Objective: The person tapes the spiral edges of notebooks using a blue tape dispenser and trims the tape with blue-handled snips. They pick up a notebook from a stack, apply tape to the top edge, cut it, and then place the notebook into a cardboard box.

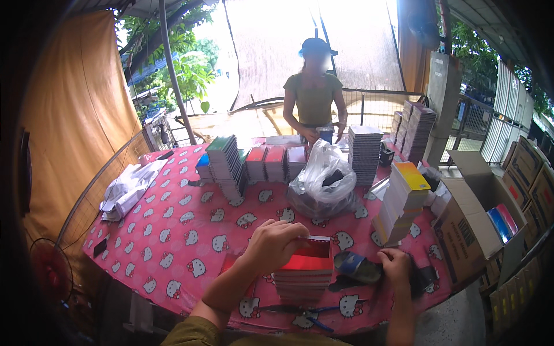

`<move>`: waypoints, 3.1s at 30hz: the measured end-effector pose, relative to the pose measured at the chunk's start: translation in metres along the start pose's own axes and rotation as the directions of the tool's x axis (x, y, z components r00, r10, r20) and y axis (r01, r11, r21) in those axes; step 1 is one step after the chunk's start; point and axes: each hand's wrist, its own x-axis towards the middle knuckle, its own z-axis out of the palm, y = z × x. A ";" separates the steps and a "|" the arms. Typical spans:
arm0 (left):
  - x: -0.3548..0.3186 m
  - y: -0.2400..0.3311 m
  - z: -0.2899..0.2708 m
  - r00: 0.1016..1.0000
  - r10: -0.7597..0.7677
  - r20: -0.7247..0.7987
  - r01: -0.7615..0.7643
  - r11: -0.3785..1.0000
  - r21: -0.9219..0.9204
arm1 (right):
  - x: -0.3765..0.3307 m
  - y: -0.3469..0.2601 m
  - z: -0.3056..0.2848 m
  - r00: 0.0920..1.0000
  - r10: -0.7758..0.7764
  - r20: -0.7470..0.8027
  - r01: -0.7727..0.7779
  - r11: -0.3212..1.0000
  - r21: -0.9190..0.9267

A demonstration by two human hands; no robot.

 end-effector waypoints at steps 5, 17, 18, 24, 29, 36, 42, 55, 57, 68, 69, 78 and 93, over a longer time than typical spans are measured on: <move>-0.011 -0.001 0.013 0.999 0.033 -0.003 -0.032 0.998 0.063 | -0.003 -0.101 -0.005 0.978 -0.208 0.032 0.174 0.886 0.429; -0.020 0.004 0.024 0.969 0.034 -0.245 -0.030 0.999 0.021 | -0.013 -0.179 0.000 0.944 -0.286 0.165 0.126 0.775 0.620; -0.020 0.005 0.027 0.959 0.043 -0.280 -0.039 0.999 0.019 | -0.008 -0.175 -0.001 0.942 -0.278 0.188 0.112 0.788 0.605; -0.026 0.020 0.034 0.909 -0.014 -0.417 0.066 0.991 0.112 | 0.000 -0.181 -0.020 0.832 -0.386 0.399 0.150 0.849 0.508; -0.030 0.014 0.042 0.913 -0.066 -0.403 0.058 0.998 -0.031 | -0.006 -0.187 -0.018 0.819 -0.500 0.282 0.395 0.848 0.354; -0.028 0.019 0.041 0.896 -0.061 -0.439 0.071 0.997 0.007 | -0.012 -0.194 -0.020 0.761 -0.619 0.195 0.614 0.784 0.090; -0.025 0.025 0.036 0.893 -0.113 -0.435 0.138 0.990 0.028 | -0.013 -0.186 -0.011 0.831 -0.539 0.139 0.493 0.829 0.263; -0.031 0.012 0.046 0.910 -0.146 -0.387 0.130 0.989 -0.069 | -0.010 -0.185 -0.004 0.724 -0.677 0.129 0.675 0.735 0.067; -0.030 0.013 0.044 0.912 -0.145 -0.384 0.129 0.989 -0.066 | -0.014 -0.192 -0.004 0.780 -0.619 0.085 0.614 0.785 0.080; -0.031 0.014 0.042 0.918 -0.034 -0.394 0.015 0.999 -0.050 | -0.017 -0.197 -0.005 0.790 -0.603 0.108 0.583 0.794 0.170; -0.031 0.013 0.043 0.920 -0.007 -0.392 -0.009 0.999 -0.039 | -0.014 -0.193 -0.004 0.777 -0.622 0.096 0.604 0.780 0.167; -0.029 0.014 0.038 0.929 0.046 -0.367 -0.016 0.996 0.084 | -0.013 -0.193 -0.008 0.796 -0.587 0.150 0.563 0.808 0.171; -0.029 0.016 0.037 0.936 -0.016 -0.351 0.049 0.995 0.087 | -0.018 -0.194 -0.002 0.706 -0.706 -0.054 0.705 0.708 -0.037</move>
